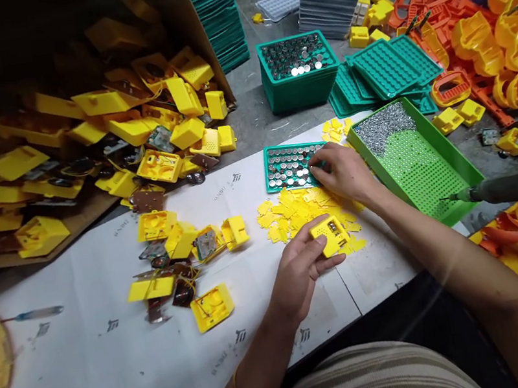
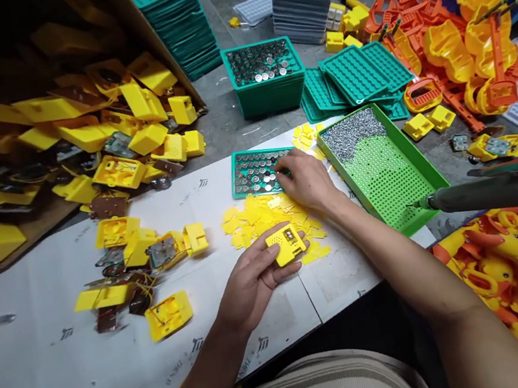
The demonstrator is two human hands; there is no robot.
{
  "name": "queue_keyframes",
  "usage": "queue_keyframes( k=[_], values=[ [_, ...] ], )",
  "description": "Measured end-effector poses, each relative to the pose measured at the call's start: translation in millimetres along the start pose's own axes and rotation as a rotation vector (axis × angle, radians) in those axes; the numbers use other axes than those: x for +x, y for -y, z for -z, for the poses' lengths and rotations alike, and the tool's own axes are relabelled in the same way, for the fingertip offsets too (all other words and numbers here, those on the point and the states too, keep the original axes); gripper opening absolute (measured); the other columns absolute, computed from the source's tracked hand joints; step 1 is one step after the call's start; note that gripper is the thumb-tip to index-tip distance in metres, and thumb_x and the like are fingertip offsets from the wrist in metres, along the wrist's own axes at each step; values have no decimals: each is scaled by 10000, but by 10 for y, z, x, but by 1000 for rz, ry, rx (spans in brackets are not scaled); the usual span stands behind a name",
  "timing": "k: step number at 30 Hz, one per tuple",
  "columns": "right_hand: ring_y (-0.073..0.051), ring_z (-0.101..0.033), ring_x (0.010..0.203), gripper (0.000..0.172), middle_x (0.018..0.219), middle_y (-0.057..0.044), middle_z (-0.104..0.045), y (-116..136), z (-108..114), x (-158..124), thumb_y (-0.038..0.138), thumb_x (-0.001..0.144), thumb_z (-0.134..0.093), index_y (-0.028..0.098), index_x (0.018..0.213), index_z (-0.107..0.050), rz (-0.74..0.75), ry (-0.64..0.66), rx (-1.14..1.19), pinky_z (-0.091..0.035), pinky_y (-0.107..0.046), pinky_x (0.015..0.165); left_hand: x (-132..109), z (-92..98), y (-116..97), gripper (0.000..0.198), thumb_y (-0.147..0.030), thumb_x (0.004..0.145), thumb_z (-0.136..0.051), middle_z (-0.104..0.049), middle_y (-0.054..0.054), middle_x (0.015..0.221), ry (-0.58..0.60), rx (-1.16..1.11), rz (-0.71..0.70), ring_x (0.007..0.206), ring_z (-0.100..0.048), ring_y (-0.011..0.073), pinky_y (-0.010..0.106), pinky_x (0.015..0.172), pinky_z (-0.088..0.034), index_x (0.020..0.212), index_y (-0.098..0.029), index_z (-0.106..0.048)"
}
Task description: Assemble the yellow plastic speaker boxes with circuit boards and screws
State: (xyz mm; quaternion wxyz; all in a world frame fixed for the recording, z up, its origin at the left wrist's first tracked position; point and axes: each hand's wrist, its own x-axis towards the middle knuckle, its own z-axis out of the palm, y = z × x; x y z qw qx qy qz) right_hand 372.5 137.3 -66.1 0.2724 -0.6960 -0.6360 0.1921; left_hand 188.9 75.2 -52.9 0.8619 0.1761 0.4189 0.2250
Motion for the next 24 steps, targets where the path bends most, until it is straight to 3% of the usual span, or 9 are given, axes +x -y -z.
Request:
queue_keyframes(
  k=[4,7,12,18,24],
  values=[
    [-120,-644,639,127,762,-2,-640,17,170,-183,229,784,-623,170,894,-602,-159,-5,651,-540,-268,605,-2,-8,-32,415,-178,840,-588,-651,126,1124,2,-36,-3,1022,-646,234,272,742,-583,1253,-150,-578],
    [-111,-659,637,146,728,19,-647,37,292,-446,264,776,-674,194,898,-636,-173,-33,834,-567,-248,593,-3,-12,-45,428,-182,852,-574,-653,139,1157,29,-64,-12,1003,-666,239,264,730,-579,1279,-144,-553],
    [-164,-703,725,204,811,-31,-720,36,421,-839,280,764,-727,203,953,-714,-234,15,743,-602,-293,631,12,-8,-28,424,-188,859,-571,-644,145,1196,34,-60,-33,985,-676,239,267,733,-577,1279,-132,-550],
    [-161,-672,825,150,898,-39,-713,110,404,-978,211,830,-656,242,956,-733,94,-17,438,-565,-295,698,13,-11,1,366,-188,838,-596,-638,103,1154,-5,6,-85,961,-652,192,259,736,-588,1202,-157,-620],
    [-133,-637,731,84,813,-29,-688,228,237,-1013,231,850,-642,218,900,-708,170,-49,284,-498,-248,612,7,-24,23,356,-209,815,-623,-592,59,1163,-36,51,-101,902,-609,137,272,766,-590,1170,-207,-650]
  ],
)
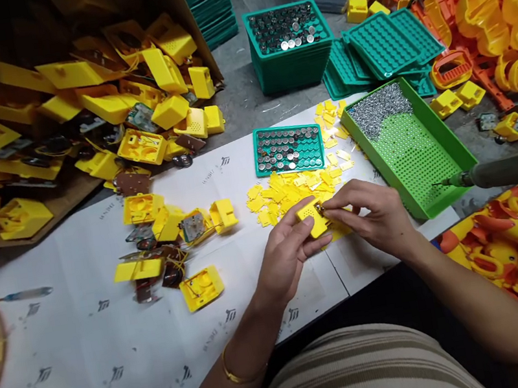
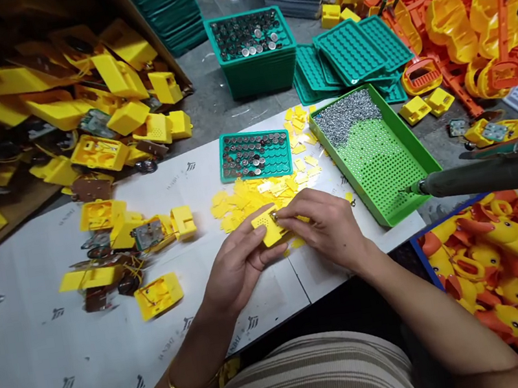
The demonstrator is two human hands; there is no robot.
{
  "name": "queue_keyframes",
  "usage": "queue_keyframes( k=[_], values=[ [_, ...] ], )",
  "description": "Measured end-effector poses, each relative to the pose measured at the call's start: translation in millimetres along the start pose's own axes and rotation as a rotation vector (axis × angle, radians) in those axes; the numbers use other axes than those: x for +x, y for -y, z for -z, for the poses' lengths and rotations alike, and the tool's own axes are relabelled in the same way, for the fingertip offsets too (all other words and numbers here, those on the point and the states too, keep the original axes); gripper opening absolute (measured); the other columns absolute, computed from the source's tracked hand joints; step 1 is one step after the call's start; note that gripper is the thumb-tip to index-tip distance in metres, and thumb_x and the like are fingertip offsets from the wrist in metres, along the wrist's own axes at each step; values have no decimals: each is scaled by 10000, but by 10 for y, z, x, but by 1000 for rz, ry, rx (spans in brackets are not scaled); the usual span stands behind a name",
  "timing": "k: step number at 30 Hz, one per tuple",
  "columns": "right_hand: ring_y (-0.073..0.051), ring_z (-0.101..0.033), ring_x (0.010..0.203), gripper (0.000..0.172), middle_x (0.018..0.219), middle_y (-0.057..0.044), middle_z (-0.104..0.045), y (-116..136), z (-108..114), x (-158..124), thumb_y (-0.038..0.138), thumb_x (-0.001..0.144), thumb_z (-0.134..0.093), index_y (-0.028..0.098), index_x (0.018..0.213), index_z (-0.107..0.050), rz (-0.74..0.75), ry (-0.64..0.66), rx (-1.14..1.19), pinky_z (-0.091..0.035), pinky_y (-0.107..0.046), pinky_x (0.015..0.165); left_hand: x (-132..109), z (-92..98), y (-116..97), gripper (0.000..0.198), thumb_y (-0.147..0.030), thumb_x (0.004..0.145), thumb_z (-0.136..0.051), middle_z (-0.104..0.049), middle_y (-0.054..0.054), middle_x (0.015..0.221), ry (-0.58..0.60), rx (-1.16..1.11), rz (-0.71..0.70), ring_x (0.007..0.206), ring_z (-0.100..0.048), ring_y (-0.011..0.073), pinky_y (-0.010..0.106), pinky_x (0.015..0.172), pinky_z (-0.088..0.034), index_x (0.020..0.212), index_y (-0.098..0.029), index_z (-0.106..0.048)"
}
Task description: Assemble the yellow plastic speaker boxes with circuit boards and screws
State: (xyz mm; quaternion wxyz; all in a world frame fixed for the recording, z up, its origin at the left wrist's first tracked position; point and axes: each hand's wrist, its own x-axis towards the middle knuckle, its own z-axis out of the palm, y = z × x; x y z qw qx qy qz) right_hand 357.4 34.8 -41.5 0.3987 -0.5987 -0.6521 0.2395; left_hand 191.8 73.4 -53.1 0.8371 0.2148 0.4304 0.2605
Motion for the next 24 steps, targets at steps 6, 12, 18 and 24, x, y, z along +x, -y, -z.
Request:
queue_keyframes(
  k=[6,12,18,24],
  values=[
    [-144,-623,741,141,816,-50,-675,49,22,15,227,893,-569,170,869,-696,120,131,-358,-433,-253,604,-2,-9,3,371,-206,794,-637,-601,52,1089,-23,28,39,820,-616,111,291,797,-581,1165,-183,-649],
    [-148,-604,716,150,775,-30,-652,99,125,132,234,887,-563,185,832,-694,94,350,-536,-313,-256,529,-21,-45,49,432,-315,771,-681,-626,32,975,-48,150,-49,836,-625,133,322,798,-584,1172,-165,-624],
    [-97,-590,695,128,853,5,-615,66,177,268,173,720,-726,171,783,-615,-330,418,75,-431,-223,631,-51,-44,88,381,-350,779,-677,-666,43,988,-10,270,-146,840,-655,155,287,745,-582,1112,-176,-613],
    [-64,-510,553,304,666,53,-540,-55,100,318,197,639,-759,164,866,-558,-631,535,632,-431,-186,530,-109,-44,99,317,-279,768,-694,-677,24,919,9,295,-232,824,-659,152,265,734,-582,1059,-176,-622]
  ],
)
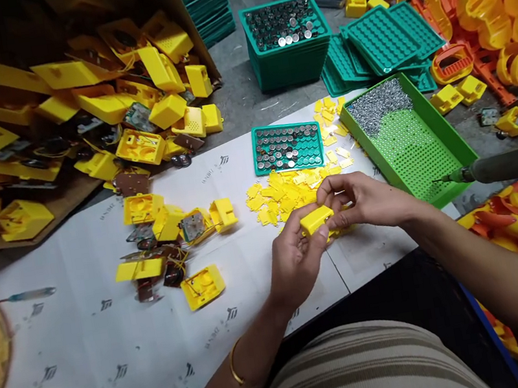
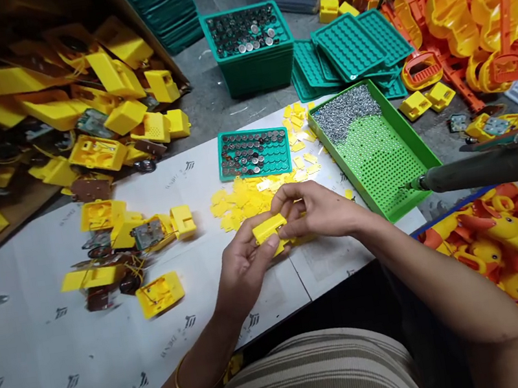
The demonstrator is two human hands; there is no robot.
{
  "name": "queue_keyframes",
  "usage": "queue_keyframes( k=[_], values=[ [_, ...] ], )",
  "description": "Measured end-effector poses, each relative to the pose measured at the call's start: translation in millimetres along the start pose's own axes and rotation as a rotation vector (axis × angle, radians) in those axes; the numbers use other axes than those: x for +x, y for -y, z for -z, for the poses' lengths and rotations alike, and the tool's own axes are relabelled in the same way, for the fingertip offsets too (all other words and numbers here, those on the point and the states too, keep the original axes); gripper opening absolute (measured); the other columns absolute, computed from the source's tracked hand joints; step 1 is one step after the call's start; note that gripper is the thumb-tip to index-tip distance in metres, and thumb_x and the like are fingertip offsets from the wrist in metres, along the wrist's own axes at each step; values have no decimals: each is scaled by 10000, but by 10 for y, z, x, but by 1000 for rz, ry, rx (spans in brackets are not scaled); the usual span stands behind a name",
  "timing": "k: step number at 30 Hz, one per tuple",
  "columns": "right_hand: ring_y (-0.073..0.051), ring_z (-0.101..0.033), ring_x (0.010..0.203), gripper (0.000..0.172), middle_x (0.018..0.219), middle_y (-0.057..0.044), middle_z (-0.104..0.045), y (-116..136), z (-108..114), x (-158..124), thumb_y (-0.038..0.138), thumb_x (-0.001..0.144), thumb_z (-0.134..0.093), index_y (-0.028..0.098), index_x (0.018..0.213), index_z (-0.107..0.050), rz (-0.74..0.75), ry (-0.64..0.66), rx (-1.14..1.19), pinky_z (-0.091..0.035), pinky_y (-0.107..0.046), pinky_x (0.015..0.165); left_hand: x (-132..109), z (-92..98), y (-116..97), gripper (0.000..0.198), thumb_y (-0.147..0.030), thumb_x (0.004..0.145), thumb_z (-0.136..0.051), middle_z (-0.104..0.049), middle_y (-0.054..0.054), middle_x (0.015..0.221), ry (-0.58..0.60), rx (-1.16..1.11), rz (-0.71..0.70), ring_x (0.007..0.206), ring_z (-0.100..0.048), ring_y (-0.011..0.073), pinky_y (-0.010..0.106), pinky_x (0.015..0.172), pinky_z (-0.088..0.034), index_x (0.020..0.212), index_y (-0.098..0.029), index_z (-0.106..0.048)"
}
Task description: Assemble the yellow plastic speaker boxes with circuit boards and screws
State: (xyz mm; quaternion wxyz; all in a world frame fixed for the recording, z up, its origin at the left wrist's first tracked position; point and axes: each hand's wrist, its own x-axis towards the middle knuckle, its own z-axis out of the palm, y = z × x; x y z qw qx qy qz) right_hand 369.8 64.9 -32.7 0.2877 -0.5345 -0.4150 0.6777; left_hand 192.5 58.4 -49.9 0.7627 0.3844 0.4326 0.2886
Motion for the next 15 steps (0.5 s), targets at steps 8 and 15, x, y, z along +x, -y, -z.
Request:
queue_keyframes(
  k=[8,15],
  values=[
    [-111,-611,752,351,937,-24,-626,-97,-164,-23,326,731,-718,180,1034,-618,170,-216,150,-528,-202,582,112,18,-38,282,-247,829,-613,-684,84,1125,-61,-483,133,998,-654,212,314,805,-566,1096,-159,-637],
    [-129,-629,641,404,757,-8,-642,-316,-402,-95,406,608,-811,176,881,-623,75,-360,354,-522,-197,451,113,-12,-20,261,-251,864,-587,-688,98,1131,-82,-563,61,1140,-590,232,368,968,-477,1093,-143,-650]
  ],
)
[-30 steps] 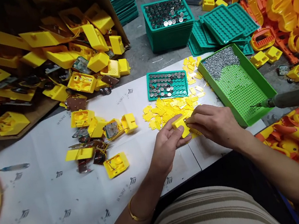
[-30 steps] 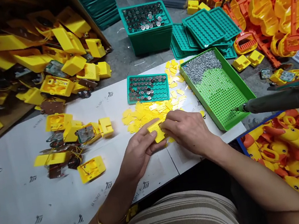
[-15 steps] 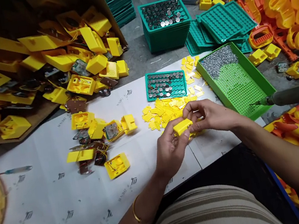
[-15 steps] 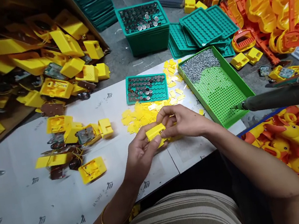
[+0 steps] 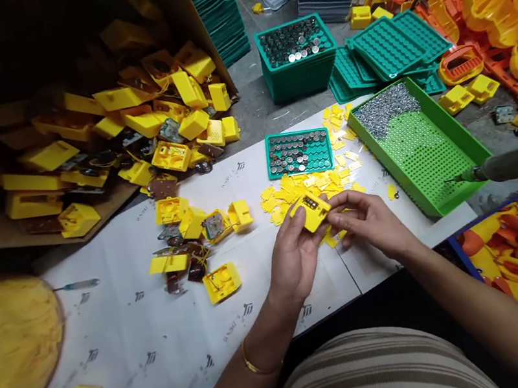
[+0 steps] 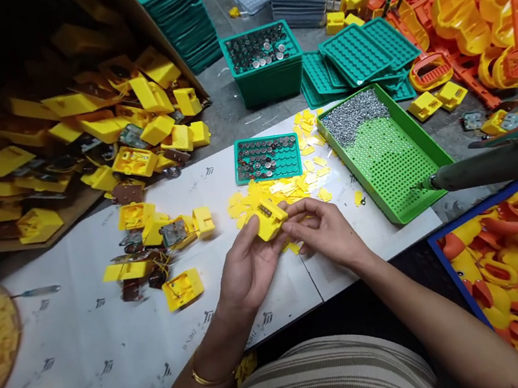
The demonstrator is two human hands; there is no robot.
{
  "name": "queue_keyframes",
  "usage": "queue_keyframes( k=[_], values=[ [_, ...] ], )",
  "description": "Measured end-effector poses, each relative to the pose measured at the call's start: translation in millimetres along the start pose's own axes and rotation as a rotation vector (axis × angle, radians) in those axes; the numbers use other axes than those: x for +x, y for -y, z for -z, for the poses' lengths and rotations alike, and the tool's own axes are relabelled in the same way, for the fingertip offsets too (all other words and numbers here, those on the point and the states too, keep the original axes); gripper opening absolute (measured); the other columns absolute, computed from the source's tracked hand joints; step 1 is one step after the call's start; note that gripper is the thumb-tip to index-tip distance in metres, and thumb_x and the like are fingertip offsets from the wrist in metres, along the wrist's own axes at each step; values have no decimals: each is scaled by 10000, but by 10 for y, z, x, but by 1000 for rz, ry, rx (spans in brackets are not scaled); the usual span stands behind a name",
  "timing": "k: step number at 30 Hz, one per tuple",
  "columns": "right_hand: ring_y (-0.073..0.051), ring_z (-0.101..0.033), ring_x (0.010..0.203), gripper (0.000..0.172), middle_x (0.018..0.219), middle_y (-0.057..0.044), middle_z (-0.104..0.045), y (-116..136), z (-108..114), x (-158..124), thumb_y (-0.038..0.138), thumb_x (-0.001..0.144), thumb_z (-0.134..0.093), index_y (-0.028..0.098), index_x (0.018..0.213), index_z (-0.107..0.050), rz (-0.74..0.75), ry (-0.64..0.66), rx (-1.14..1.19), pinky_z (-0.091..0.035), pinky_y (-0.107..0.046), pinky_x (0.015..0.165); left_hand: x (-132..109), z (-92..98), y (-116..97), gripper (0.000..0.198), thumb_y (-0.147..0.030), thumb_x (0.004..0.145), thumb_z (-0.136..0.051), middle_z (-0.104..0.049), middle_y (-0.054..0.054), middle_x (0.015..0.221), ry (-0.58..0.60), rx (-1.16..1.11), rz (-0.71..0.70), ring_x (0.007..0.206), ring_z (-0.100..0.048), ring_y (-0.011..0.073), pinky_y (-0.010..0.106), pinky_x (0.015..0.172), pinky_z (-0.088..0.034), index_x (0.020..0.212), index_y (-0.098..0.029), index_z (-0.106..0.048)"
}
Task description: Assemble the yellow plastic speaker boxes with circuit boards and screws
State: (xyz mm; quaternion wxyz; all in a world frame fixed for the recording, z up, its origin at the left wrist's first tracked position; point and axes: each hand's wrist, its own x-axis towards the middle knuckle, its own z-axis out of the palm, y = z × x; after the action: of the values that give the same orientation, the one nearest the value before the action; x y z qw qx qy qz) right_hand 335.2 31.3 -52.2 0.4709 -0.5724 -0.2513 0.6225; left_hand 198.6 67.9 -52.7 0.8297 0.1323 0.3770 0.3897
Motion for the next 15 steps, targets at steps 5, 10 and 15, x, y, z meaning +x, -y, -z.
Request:
queue_keyframes(
  k=[5,10,15],
  values=[
    [-147,-665,682,436,775,-26,-686,-43,-28,-7,409,595,-819,173,929,-666,-22,3,77,-512,-181,468,-14,20,66,293,-261,865,-599,-666,93,1186,57,49,-55,1168,-569,228,371,996,-441,1144,-175,-630],
    [-138,-644,708,394,822,-28,-687,-77,-25,-47,414,623,-799,170,909,-679,65,-16,57,-502,-191,518,-72,-9,99,312,-287,859,-613,-661,78,1195,94,86,-83,1193,-551,211,353,1017,-415,1159,-201,-615],
    [-143,-598,766,272,949,-60,-655,-147,59,-170,410,844,-596,176,974,-646,369,-32,-254,-498,-243,601,-152,-22,91,329,-253,743,-732,-686,60,1129,62,293,-129,1053,-622,188,286,923,-470,1051,-182,-643]
  ],
)
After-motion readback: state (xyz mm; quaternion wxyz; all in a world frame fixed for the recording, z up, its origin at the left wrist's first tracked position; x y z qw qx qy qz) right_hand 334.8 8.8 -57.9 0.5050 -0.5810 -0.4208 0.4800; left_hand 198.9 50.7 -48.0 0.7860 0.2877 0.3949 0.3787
